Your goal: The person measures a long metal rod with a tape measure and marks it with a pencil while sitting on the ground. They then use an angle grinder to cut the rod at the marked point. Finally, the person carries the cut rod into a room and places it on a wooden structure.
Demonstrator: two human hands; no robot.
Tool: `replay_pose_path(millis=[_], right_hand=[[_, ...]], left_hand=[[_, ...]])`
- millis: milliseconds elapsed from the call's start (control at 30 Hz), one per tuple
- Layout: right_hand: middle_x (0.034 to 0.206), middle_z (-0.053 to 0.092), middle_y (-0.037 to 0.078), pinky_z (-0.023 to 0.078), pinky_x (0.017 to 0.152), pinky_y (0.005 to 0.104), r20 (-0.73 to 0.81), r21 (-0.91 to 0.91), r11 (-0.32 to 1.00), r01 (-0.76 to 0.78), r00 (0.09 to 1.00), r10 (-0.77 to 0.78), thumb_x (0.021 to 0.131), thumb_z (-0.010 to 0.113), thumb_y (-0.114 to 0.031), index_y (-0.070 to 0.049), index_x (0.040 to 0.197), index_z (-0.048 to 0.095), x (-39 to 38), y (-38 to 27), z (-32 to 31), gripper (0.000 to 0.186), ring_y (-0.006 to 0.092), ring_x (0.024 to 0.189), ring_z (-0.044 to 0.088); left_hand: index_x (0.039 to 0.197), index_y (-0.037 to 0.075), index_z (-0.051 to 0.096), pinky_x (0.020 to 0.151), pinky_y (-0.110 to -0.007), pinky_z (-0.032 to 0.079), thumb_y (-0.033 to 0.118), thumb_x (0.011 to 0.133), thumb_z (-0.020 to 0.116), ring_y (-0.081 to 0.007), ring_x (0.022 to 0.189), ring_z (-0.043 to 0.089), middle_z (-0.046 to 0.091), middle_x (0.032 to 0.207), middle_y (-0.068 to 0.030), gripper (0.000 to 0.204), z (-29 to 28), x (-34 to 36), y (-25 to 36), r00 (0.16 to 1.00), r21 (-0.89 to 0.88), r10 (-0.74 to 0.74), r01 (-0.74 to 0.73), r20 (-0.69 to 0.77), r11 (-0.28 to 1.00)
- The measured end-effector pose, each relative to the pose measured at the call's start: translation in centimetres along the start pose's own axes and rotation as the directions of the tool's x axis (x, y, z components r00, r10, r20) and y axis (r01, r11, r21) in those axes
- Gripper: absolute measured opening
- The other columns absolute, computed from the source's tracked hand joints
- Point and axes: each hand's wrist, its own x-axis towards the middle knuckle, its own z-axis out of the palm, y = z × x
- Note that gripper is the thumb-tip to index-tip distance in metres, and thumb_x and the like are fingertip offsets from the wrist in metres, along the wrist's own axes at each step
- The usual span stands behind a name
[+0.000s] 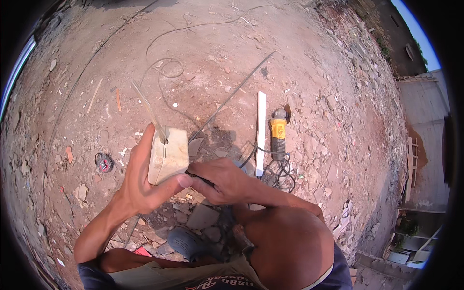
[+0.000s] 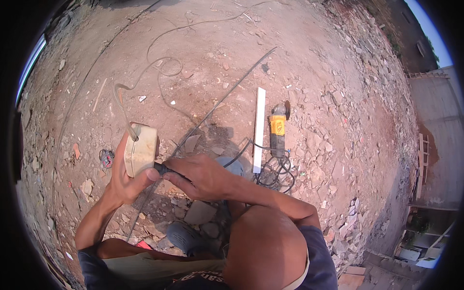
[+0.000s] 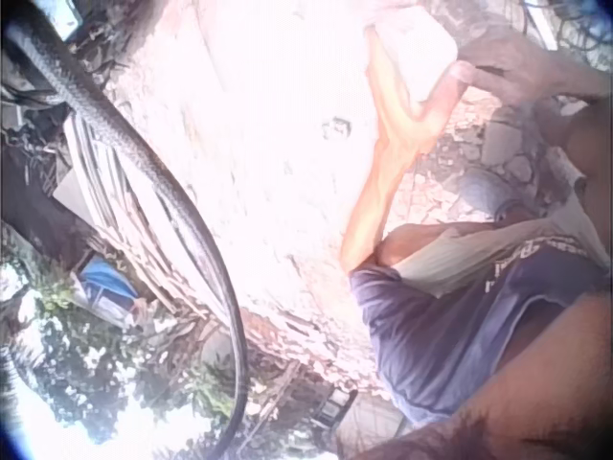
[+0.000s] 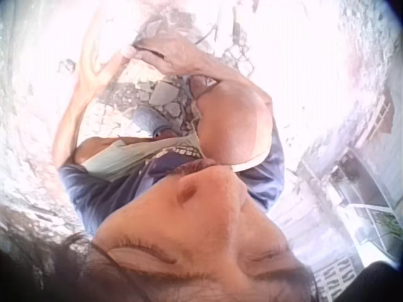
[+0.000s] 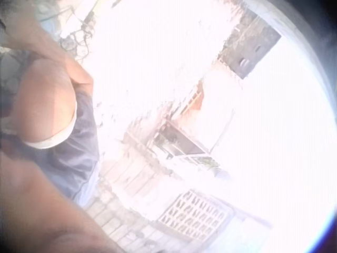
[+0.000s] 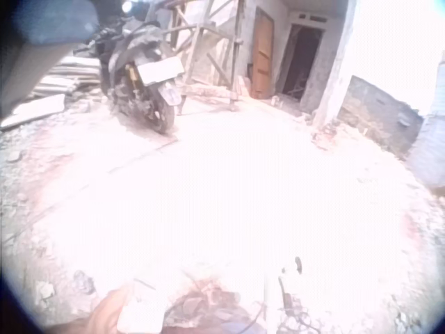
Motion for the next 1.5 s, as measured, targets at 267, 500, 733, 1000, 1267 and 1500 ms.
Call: replay_pose_path(millis=[267,500,733,1000,1267,1500], right_hand=[[0.081,0.066,0.024,0.050,0.069,0.0506,0.072,-0.047,0.998,-0.036,0.997,0.040,0.102,0.063,-0.022,0.001,0.111,0.065,1.4,0.0,-0.9,0.025,0.0435,0.080,0.066],[0.117,0.069,0.026,0.054,0.090,0.0488,0.504,-0.004,0.827,-0.562,0.713,0.487,0.103,0.057,-0.054,-0.001,0.139,0.055,3.8,4.5,-5.7,0.064,0.0373,0.111,0.069],[0.107,0.063,0.011,0.053,0.062,0.0302,0.555,0.596,0.150,-0.789,0.540,0.632,0.109,0.050,-0.043,0.000,0.152,0.038,8.0,10.6,-1.5,0.062,0.0191,0.080,0.064],[0.067,0.029,-0.007,0.024,0.046,0.0228,-0.750,0.499,0.856,0.135,0.563,0.348,0.112,0.047,-0.025,0.002,0.143,0.047,-1.6,3.6,-30.3,0.041,0.0048,0.055,0.024],[0.170,-0.001,0.027,0.025,0.110,0.0791,-0.563,0.824,0.450,-0.344,-0.412,0.716,0.076,0.059,-0.090,-0.016,0.165,-0.012,-45.9,0.6,-22.6,0.136,0.0566,0.152,0.013],[0.098,0.069,0.008,0.060,0.070,0.0375,-0.284,0.956,0.265,-0.125,-0.177,0.942,0.091,0.075,-0.042,-0.010,0.112,0.063,-41.6,2.6,-3.8,0.040,0.0240,0.083,0.070]], left_hand=[[0.131,-0.009,0.044,0.081,-0.037,0.051,0.039,0.085,0.082,-0.0227,0.091,0.063,0.064,0.103,-0.0161,0.076,0.4,0.4,-0.7,0.995,0.017,-0.024,0.026,-0.094,1.000],[0.127,-0.004,0.053,0.082,-0.041,0.053,0.049,0.087,0.078,-0.0305,0.097,0.068,0.068,0.105,-0.0201,0.071,-0.7,1.2,-5.0,0.852,0.203,-0.407,0.357,0.329,0.912],[0.121,0.007,0.060,0.085,-0.047,0.053,0.048,0.083,0.078,-0.0386,0.103,0.069,0.072,0.107,-0.0189,0.060,6.3,-0.8,-5.5,0.511,0.329,-0.261,-0.045,0.819,0.943],[0.132,-0.014,0.043,0.092,-0.047,0.054,0.048,0.078,0.079,-0.0424,0.108,0.069,0.067,0.115,-0.0340,0.090,10.1,7.4,-3.1,0.794,0.325,-0.278,0.108,0.540,0.939],[0.151,-0.009,0.024,0.065,-0.034,0.059,0.030,0.083,0.086,-0.0229,0.094,0.069,0.065,0.117,-0.0197,0.100,37.6,11.8,-1.0,0.517,-0.348,0.119,0.371,0.847,0.861],[0.158,0.001,0.033,0.089,-0.036,0.059,0.030,0.089,0.082,-0.0218,0.114,0.067,0.067,0.130,-0.0186,0.090,37.9,3.8,-9.4,0.171,-0.239,0.170,0.582,0.971,0.778]])
